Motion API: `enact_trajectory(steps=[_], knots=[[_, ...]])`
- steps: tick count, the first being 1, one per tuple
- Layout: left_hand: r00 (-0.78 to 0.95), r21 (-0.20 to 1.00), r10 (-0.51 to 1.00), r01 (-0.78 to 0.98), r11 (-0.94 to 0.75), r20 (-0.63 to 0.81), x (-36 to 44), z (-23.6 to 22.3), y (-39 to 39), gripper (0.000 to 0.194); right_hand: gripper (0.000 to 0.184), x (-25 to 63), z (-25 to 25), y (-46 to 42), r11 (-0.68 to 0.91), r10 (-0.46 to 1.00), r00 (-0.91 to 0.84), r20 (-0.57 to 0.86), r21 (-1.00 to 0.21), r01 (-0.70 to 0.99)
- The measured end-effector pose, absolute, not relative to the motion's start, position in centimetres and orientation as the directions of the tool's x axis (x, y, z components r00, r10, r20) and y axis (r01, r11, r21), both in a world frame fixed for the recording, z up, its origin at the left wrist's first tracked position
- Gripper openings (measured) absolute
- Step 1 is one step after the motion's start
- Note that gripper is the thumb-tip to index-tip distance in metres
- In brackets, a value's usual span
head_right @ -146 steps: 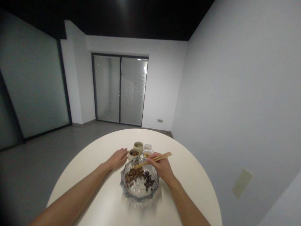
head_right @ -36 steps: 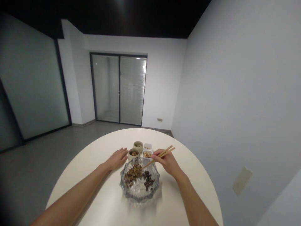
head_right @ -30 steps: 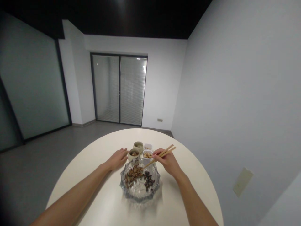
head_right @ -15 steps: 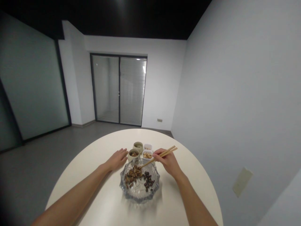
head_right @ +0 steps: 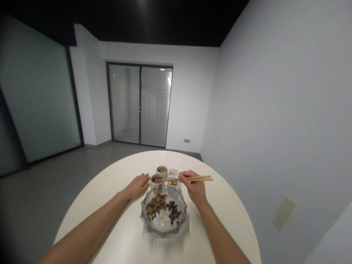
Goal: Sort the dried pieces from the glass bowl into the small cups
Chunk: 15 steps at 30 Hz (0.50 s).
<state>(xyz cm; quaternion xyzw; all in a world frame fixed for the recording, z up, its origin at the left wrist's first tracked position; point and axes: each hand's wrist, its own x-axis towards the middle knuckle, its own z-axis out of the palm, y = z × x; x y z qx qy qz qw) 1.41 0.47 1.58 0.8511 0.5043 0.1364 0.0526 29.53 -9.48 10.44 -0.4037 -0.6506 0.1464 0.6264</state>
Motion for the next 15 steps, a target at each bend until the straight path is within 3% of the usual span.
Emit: enact_trajectory(steps=[6, 15], knots=[[0.455, 0.224, 0.871, 0.844, -0.488, 0.184, 1.4, 1.6, 0.5, 0.048, 0.016, 27.3, 9.8, -8.7, 0.669, 0.675, 0.08, 0.733, -0.654, 0.354], [0.458, 0.231, 0.867, 0.838, -0.495, 0.199, 1.4, 1.1, 0.8, 0.047, 0.019, 26.3, 8.1, -7.9, 0.645, 0.74, -0.044, 0.671, -0.689, 0.331]])
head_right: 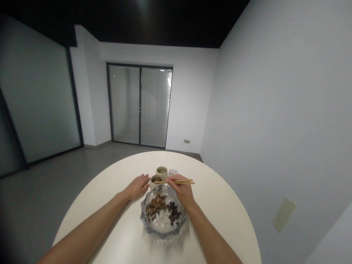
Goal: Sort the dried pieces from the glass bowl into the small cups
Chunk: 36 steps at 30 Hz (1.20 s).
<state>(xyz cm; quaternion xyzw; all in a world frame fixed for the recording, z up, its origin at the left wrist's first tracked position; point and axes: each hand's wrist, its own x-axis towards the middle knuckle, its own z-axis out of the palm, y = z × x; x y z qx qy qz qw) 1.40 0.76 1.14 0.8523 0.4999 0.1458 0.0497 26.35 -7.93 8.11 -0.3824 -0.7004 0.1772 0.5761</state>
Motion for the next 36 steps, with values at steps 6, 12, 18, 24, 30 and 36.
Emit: enact_trajectory(steps=[6, 12, 18, 24, 30, 36], knots=[[0.459, 0.213, 0.869, 0.844, -0.492, 0.187, 1.4, 1.3, 0.7, 0.049, 0.02, 28.1, 9.6, -8.9, 0.619, 0.738, 0.074, 0.671, -0.717, 0.321], [0.46, 0.204, 0.868, 0.846, -0.492, 0.186, 1.4, 1.2, 0.8, 0.049, 0.025, 31.0, 10.7, -9.9, 0.529, 0.832, -0.006, 0.555, -0.789, 0.312], [0.464, 0.196, 0.865, 0.845, -0.497, 0.192, 1.4, 1.3, 0.7, 0.047, 0.026, 30.8, 10.7, -9.8, 0.452, 0.881, -0.009, 0.473, -0.837, 0.309], [0.46, 0.207, 0.868, 0.845, -0.493, 0.188, 1.4, 1.5, 0.5, 0.048, 0.025, 30.2, 10.5, -9.8, 0.427, 0.896, -0.018, 0.443, -0.851, 0.307], [0.462, 0.214, 0.868, 0.843, -0.493, 0.179, 1.3, 1.5, 0.6, 0.05, 0.024, 29.5, 9.8, -9.8, 0.424, 0.903, -0.076, 0.423, -0.852, 0.307], [0.46, 0.214, 0.87, 0.845, -0.491, 0.18, 1.4, 1.4, 0.6, 0.05, 0.025, 29.3, 9.4, -9.8, 0.45, 0.892, -0.124, 0.434, -0.834, 0.319]])
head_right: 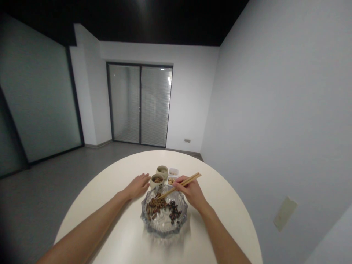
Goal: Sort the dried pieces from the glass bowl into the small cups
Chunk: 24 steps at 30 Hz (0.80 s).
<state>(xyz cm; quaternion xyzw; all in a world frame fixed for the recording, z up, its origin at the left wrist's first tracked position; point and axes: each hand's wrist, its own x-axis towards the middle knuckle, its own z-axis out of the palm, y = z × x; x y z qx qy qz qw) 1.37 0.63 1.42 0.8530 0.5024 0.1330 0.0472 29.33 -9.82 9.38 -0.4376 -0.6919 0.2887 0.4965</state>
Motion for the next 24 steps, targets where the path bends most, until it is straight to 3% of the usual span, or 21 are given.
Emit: enact_trajectory(steps=[16, 24], knots=[[0.454, 0.208, 0.872, 0.849, -0.486, 0.184, 1.3, 1.1, 0.8, 0.048, 0.03, 29.7, 10.0, -10.0, 0.493, 0.865, -0.043, 0.499, -0.833, 0.252], [0.457, 0.229, 0.871, 0.842, -0.489, 0.178, 1.3, 1.3, 0.7, 0.05, 0.035, 29.9, 10.7, -9.0, 0.581, 0.775, 0.096, 0.625, -0.764, 0.282]])
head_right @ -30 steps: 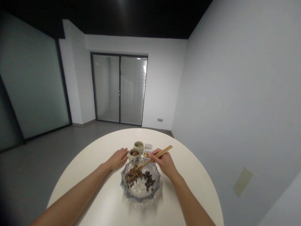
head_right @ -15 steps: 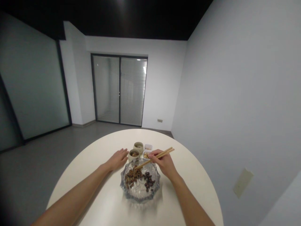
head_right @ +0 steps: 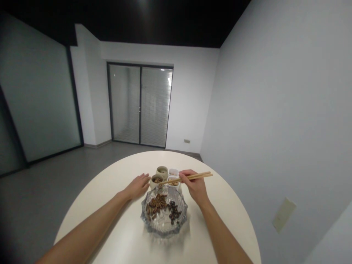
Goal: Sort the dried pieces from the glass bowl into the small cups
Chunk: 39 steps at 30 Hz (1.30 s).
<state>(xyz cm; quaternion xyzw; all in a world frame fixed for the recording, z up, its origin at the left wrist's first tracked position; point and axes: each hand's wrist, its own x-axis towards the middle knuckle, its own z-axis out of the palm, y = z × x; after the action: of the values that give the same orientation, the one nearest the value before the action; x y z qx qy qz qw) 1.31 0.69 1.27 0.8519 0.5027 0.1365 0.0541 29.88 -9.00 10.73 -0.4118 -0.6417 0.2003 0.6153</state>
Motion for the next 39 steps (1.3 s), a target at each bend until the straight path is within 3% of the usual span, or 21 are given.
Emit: enact_trajectory(steps=[6, 19, 31, 39], knots=[[0.458, 0.227, 0.869, 0.841, -0.491, 0.184, 1.3, 1.2, 0.8, 0.048, 0.033, 28.6, 11.3, -6.6, 0.606, 0.746, 0.108, 0.657, -0.738, 0.296], [0.477, 0.197, 0.856, 0.836, -0.512, 0.199, 1.1, 1.4, 0.8, 0.047, 0.03, 26.5, 9.8, -3.5, 0.552, 0.809, -0.01, 0.587, -0.755, 0.355], [0.459, 0.234, 0.868, 0.837, -0.494, 0.188, 1.2, 1.4, 0.7, 0.047, 0.034, 28.5, 11.0, -5.4, 0.557, 0.791, 0.072, 0.608, -0.763, 0.327], [0.46, 0.213, 0.865, 0.841, -0.497, 0.201, 1.3, 1.2, 0.7, 0.046, 0.029, 31.9, 10.8, -8.8, 0.499, 0.856, -0.072, 0.512, -0.781, 0.376]])
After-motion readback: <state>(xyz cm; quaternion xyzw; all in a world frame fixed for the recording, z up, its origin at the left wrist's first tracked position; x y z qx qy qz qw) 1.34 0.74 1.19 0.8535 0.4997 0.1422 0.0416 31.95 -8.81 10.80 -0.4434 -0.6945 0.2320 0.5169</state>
